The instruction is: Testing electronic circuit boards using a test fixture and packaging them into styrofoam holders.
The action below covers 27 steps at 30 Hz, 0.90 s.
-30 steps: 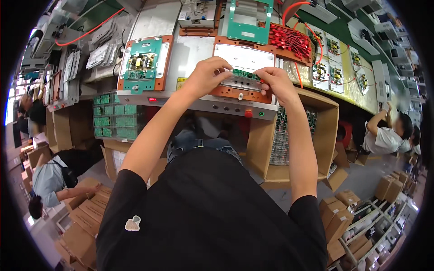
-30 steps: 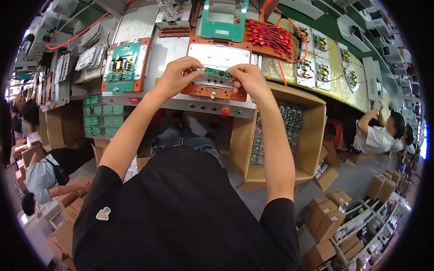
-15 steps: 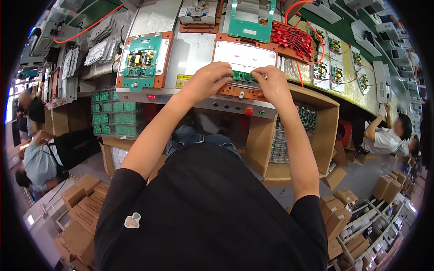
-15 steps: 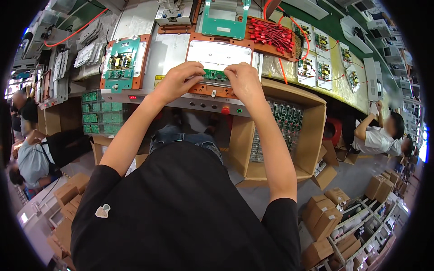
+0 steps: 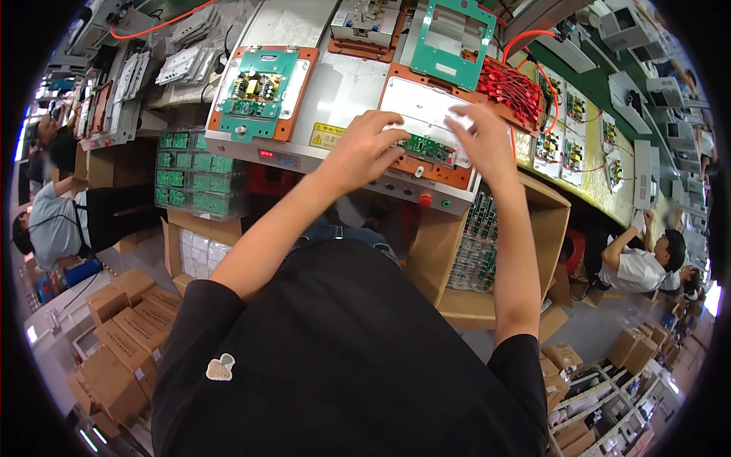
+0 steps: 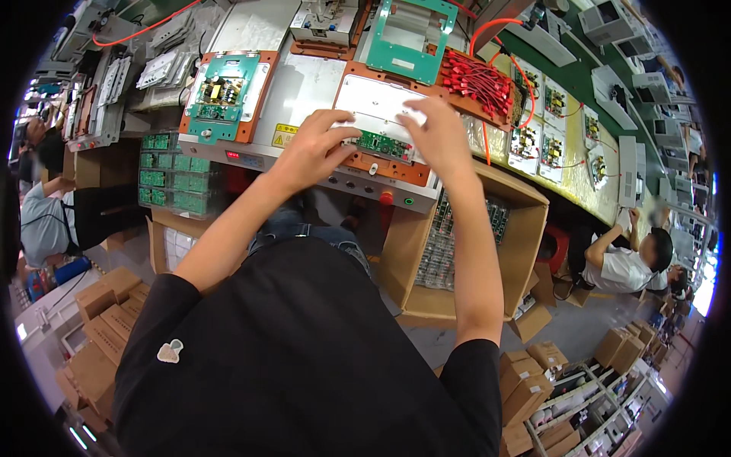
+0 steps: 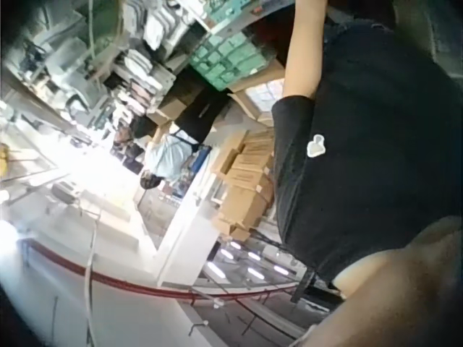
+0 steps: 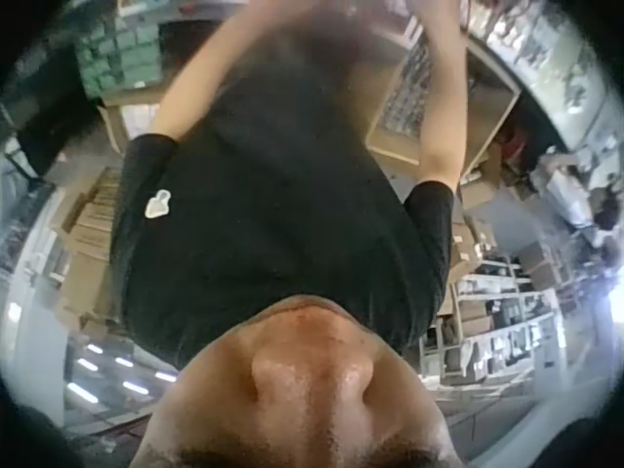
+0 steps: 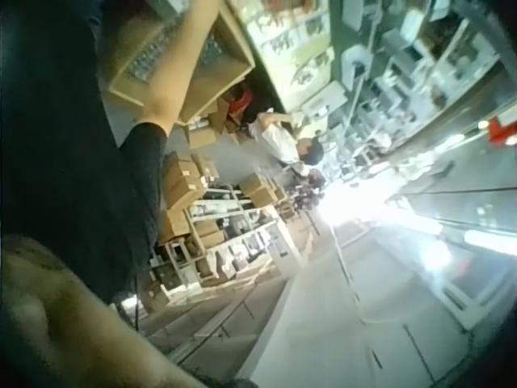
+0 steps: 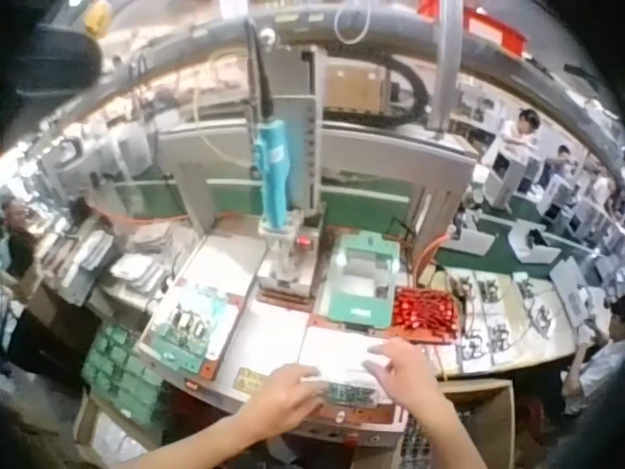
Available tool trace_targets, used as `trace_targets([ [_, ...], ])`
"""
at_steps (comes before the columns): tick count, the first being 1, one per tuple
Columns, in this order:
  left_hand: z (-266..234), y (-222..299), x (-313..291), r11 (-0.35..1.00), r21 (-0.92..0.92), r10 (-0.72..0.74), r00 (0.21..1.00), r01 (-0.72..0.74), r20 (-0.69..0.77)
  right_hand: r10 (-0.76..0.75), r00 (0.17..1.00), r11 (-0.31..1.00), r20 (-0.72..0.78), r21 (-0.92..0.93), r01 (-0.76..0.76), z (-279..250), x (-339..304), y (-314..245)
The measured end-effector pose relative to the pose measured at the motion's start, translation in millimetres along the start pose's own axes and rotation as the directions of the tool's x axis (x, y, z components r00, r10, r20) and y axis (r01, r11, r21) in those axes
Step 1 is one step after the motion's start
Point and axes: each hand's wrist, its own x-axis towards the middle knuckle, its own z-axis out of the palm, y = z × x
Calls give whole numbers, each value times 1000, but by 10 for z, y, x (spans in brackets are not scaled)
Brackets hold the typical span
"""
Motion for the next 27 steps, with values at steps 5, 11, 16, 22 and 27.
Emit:
trace_targets([
  [5, 263, 420, -263, 983, -67, -170, 985, 171, 15, -465, 792, 870, -396, -370, 325, -229, 1348, 267],
  [11, 512, 382, -312, 994, 36, -105, 992, 108, -66, -410, 866, 878, -286, -379, 291, -583, 1828, 777],
  [16, 469, 353, -353, 996, 73, -49, 993, 57, -112, -585, 714, 810, -384, -227, 541, -473, 180, -205],
  [22, 35, 406, -502, 1000, 12, -12, 996, 13, -85, -361, 906, 932, -219, -117, 343, 484, -1143, -4],
  [27, 340, 295, -199, 986, -9, -169, 985, 169, 47, -311, 937, 944, -161, -168, 285, 641, -1212, 59],
])
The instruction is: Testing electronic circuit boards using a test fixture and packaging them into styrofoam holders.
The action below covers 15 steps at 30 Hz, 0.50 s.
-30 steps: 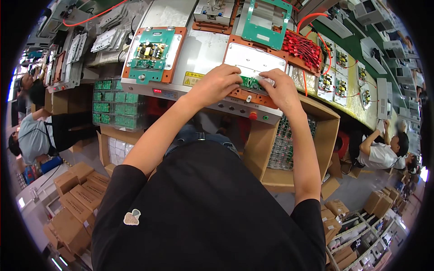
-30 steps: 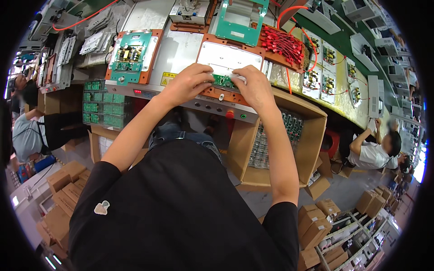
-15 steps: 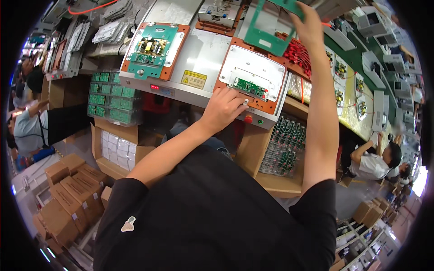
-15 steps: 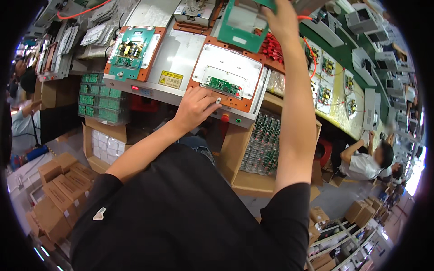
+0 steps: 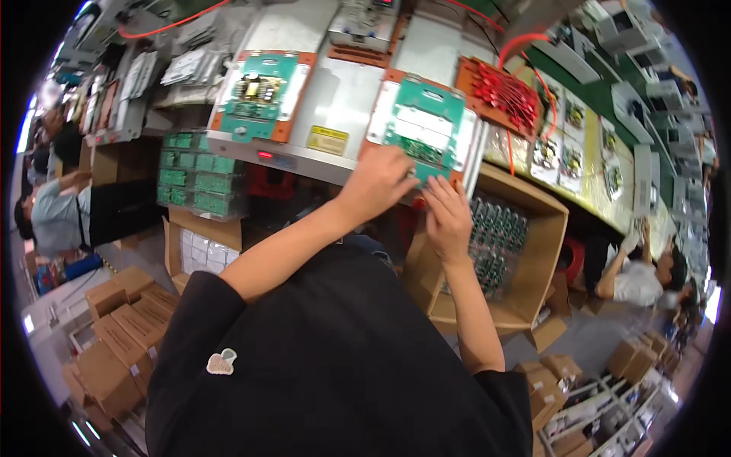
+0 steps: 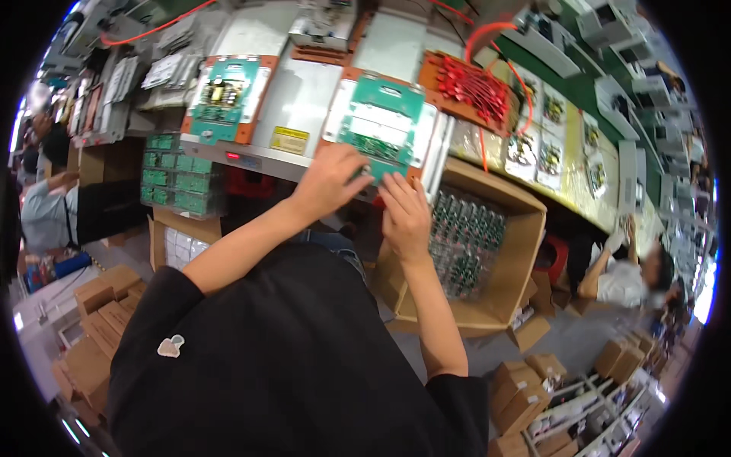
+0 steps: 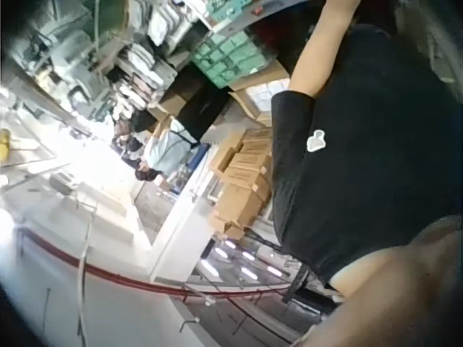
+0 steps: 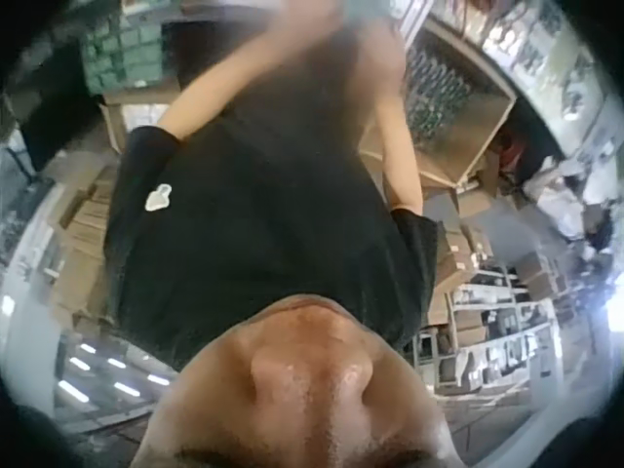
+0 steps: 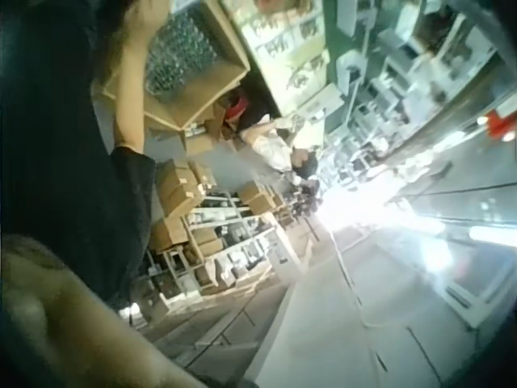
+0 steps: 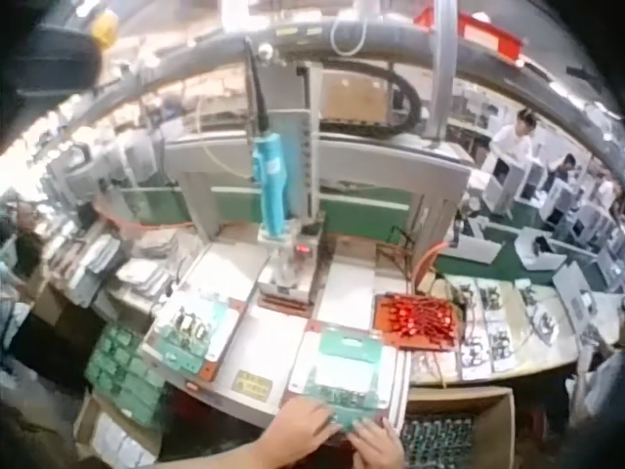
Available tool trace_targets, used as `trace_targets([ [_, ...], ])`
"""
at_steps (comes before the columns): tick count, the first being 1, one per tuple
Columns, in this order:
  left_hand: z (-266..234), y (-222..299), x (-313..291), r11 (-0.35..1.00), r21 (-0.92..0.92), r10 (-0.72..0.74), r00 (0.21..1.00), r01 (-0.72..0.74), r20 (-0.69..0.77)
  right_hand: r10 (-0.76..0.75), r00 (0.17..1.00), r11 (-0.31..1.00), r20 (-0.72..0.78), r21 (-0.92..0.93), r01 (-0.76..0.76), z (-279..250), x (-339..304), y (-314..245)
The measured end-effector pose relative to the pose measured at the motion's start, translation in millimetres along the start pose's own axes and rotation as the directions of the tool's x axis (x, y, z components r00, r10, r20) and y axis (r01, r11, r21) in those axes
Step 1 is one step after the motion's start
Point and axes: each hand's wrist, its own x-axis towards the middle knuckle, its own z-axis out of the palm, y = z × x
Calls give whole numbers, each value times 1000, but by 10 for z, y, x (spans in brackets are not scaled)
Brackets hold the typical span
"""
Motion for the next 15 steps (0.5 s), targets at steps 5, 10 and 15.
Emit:
trace_targets([
  [5, 316, -150, 328, 943, -110, 330, 927, -315, 179, 47, 987, 999, -154, 8, -46, -281, -27, 221],
  [10, 13, -71, 136, 946, -158, 263, 956, -281, -126, 85, 966, 969, -245, 247, -22, -478, 226, -214],
  [15, -1032, -1088, -967, 949, -45, -265, 711, 312, -651, 128, 992, 860, 6, 498, -114, -306, 550, -808],
])
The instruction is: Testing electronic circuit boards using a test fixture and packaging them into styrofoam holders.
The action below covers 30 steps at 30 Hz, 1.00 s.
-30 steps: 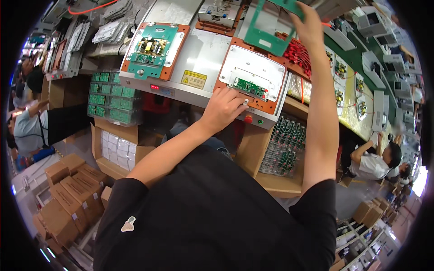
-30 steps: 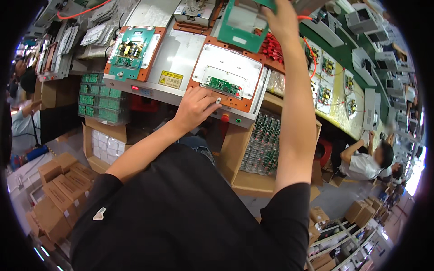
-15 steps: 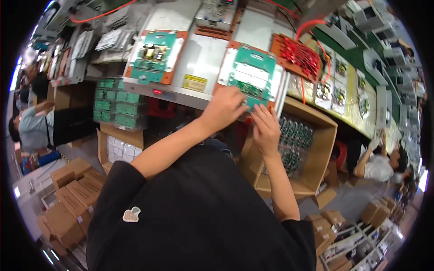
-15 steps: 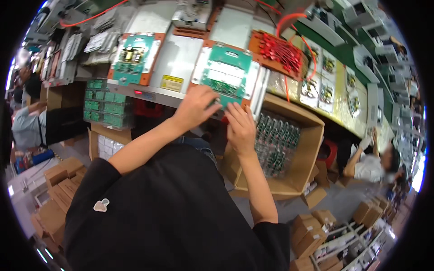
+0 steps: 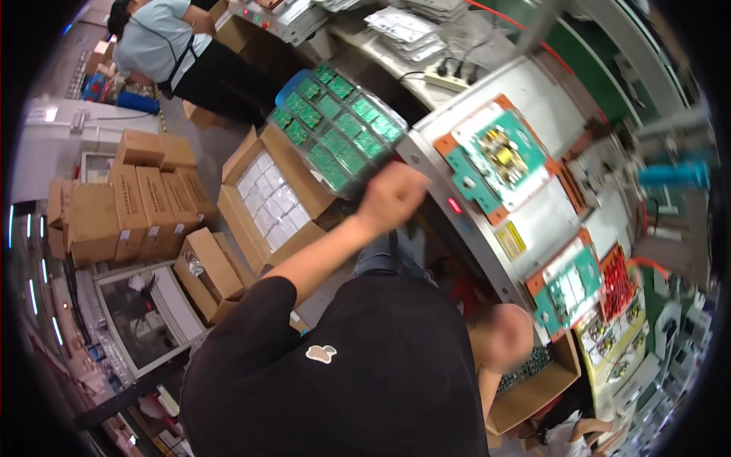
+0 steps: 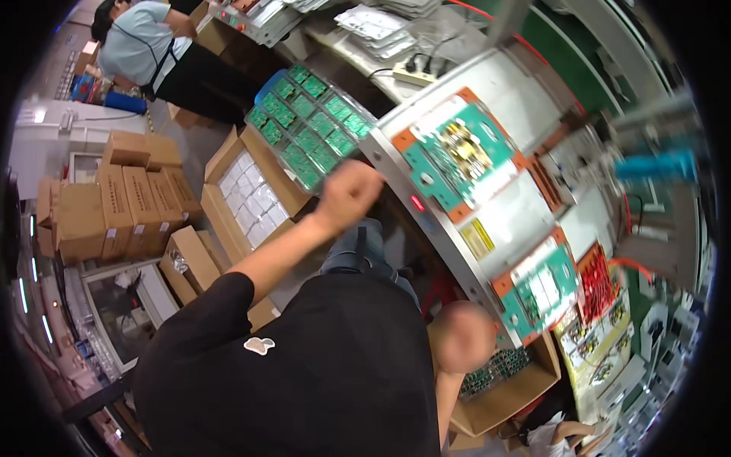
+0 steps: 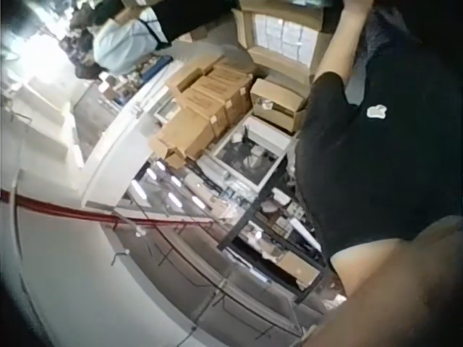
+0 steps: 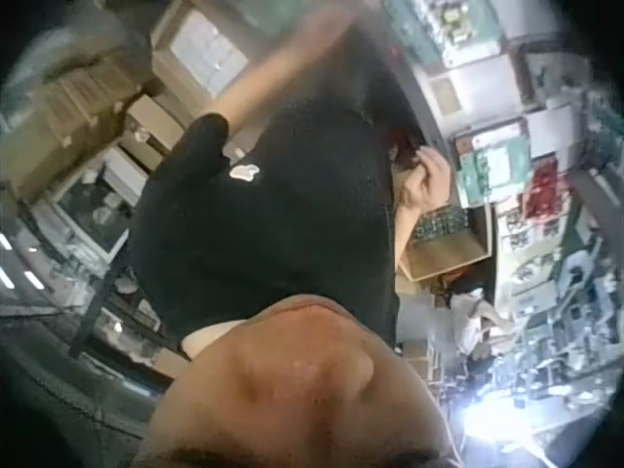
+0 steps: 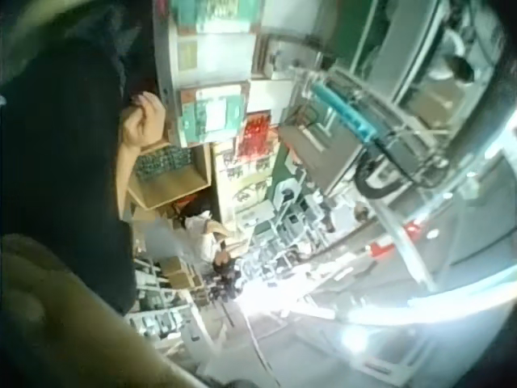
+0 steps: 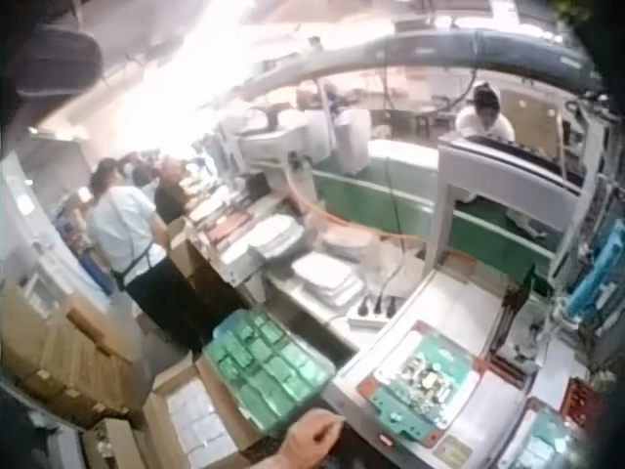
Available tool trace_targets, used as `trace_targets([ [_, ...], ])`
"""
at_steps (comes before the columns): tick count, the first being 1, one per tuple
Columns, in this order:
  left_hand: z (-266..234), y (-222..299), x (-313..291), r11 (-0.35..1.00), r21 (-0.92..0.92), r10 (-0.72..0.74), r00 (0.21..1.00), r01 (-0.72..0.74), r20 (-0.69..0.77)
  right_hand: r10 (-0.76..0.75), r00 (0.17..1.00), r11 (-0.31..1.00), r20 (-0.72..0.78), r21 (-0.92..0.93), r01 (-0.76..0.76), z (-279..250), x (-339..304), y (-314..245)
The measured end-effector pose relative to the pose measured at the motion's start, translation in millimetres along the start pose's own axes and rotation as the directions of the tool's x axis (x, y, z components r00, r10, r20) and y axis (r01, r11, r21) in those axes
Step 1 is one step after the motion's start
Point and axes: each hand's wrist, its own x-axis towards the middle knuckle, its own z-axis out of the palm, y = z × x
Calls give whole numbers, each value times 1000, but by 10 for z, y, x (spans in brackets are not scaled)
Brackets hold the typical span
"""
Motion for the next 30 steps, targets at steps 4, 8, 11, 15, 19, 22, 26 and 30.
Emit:
trace_targets([
  [4, -591, -1810, -803, 745, 510, -374, 902, 430, -215, 36, 956, 999, 291, -16, -33, 3, 253, 35],
  [8, -1264, -2721, -1048, 440, 792, -513, 843, 423, -165, 186, 848, 982, 497, -56, -183, 400, 388, -322],
  [11, -1365, -2791, -1190, 452, 814, -566, 822, 365, -55, 296, 757, 955, 582, -160, -250, 485, 464, -551],
  [15, -1775, -2674, -960, 542, 741, -626, 778, 395, 43, 284, 717, 958, 637, -220, -183, 615, 542, -676],
  [19, -2100, -2717, -970, 528, 397, -825, 564, 751, 32, 253, 686, 967, 682, -191, -167, 603, 652, -663],
  [22, -1837, -2187, -473, 327, -277, -926, 365, 904, 95, 320, 769, 947, 553, -209, -244, 788, 697, -843],
  [26, -1284, -753, 60, 152, -676, -777, 510, 721, 369, 89, 887, 981, 454, -196, 1, 1035, 795, -949],
  [30, -729, 536, 153, 96, -531, -475, 508, 842, 719, 7, 929, 966, 370, -243, 89, 889, 746, -851],
])
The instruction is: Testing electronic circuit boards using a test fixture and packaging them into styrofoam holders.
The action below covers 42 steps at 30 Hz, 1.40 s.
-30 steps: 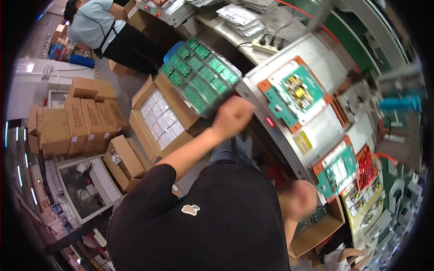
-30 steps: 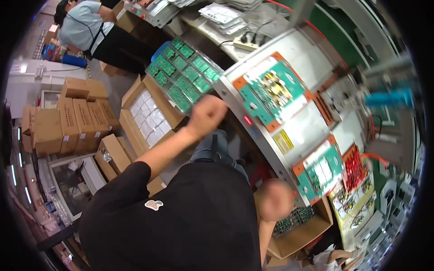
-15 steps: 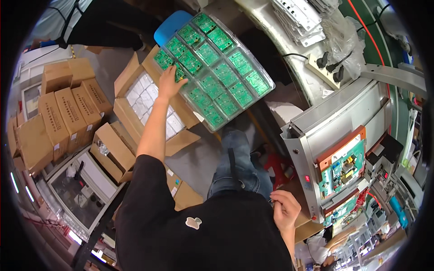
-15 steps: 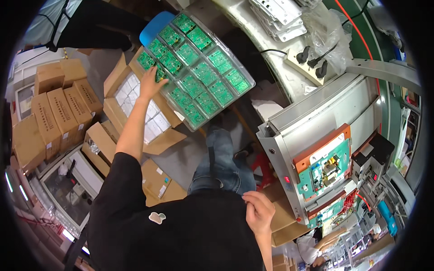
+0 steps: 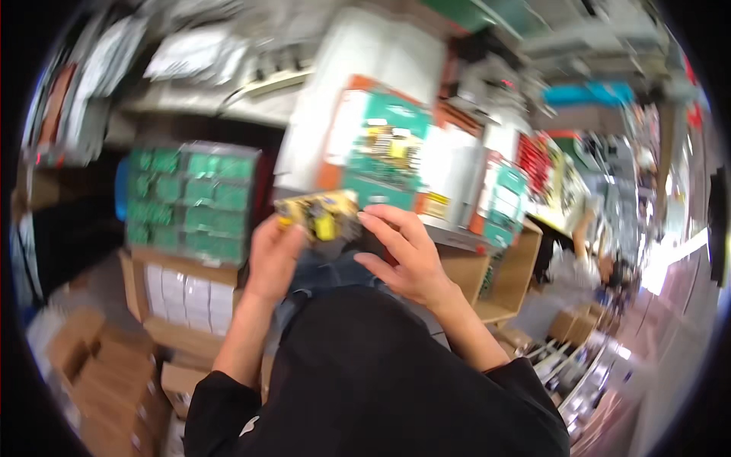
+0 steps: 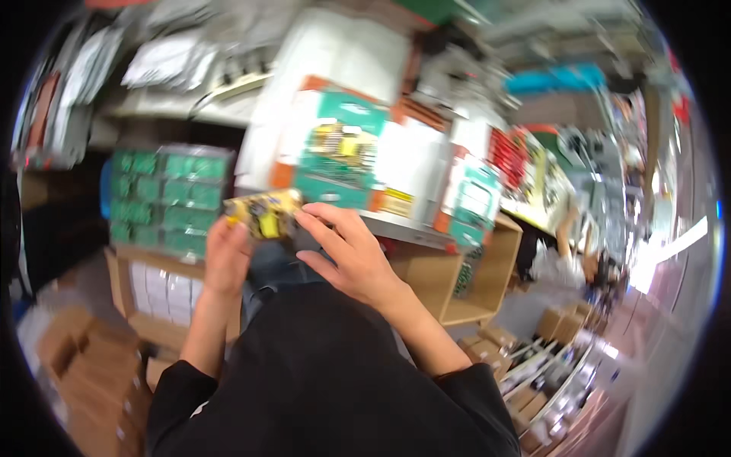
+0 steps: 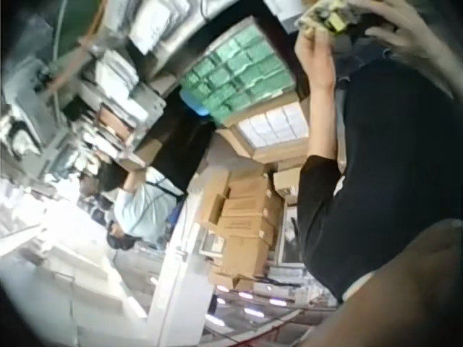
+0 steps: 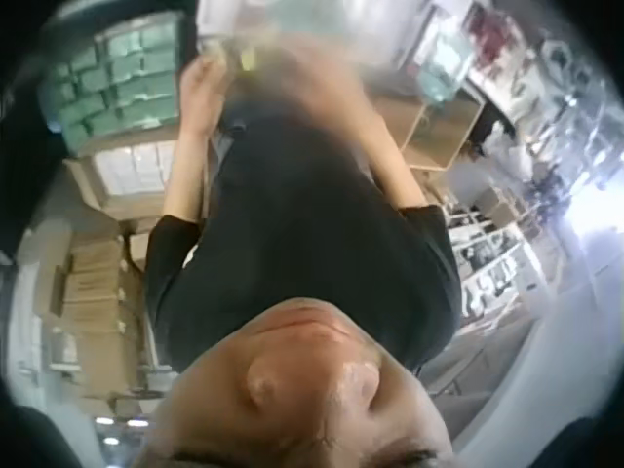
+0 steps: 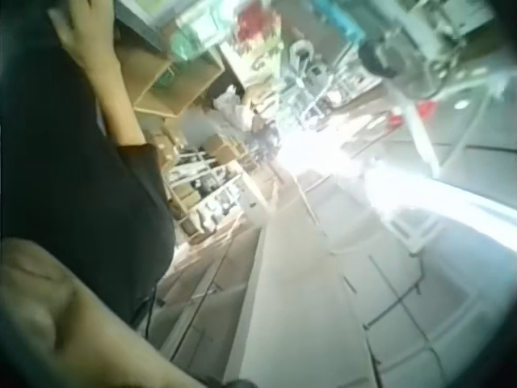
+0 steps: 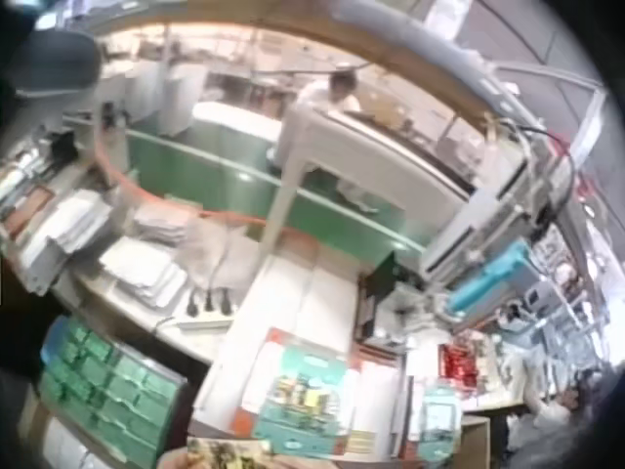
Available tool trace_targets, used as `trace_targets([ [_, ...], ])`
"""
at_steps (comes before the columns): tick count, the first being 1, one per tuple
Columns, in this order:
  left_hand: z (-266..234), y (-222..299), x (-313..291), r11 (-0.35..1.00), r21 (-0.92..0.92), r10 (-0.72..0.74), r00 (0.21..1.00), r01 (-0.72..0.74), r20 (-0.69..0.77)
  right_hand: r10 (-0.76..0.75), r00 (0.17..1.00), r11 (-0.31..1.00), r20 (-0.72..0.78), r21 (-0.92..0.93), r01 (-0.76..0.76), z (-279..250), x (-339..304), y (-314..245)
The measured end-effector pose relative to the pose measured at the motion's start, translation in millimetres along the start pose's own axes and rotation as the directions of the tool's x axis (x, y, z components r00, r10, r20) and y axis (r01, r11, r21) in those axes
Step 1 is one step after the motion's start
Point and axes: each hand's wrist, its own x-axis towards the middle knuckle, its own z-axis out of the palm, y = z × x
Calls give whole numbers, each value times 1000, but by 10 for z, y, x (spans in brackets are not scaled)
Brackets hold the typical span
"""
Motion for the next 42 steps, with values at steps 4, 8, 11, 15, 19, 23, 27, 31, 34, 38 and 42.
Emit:
trace_targets([
  [4, 735, -227, 236, 906, 402, -279, 901, 132, 333, 85, 978, 986, -193, -123, -110, -303, -660, 367],
  [8, 1367, -525, 558, 551, 648, 145, 825, -525, 546, 146, 902, 933, -406, -246, -262, -741, -1114, 951],
  [11, 1548, -778, 851, 357, 614, 181, 697, -704, 694, 240, 892, 941, -384, -135, -311, -881, -1102, 1559],
  [15, 1487, -1053, 1094, 137, 636, 203, 650, -759, 732, 217, 942, 975, -255, 3, -223, -582, -896, 1957],
  [19, 1370, -1087, 1218, 19, 624, 242, 609, -781, 755, 207, 933, 971, -295, -53, -232, -485, -836, 1997],
  [23, 1398, -1038, 1181, -54, 656, 266, 622, -753, 736, 175, 940, 979, -293, -50, -198, -451, -781, 2030],
  [27, 1438, -1052, 1224, -20, 658, 324, 617, -753, 717, 171, 927, 975, -333, -75, -207, -534, -747, 2034],
  [31, 1115, -1024, 1062, 296, 768, 382, 807, -568, 450, 194, 895, 961, -402, -105, -255, -571, -782, 2017],
  [34, 621, -1319, 833, 266, 835, 433, 834, -482, 344, 217, 788, 973, -577, 64, -221, -671, -905, 1847],
  [38, 671, -1598, 626, -167, 860, 381, 773, -483, 508, 359, 712, 933, -603, 249, -259, -774, -1309, 1736],
  [42, 747, -1696, 752, -149, 804, 324, 740, -575, 589, 338, 711, 941, -617, 241, -238, -728, -1584, 1848],
])
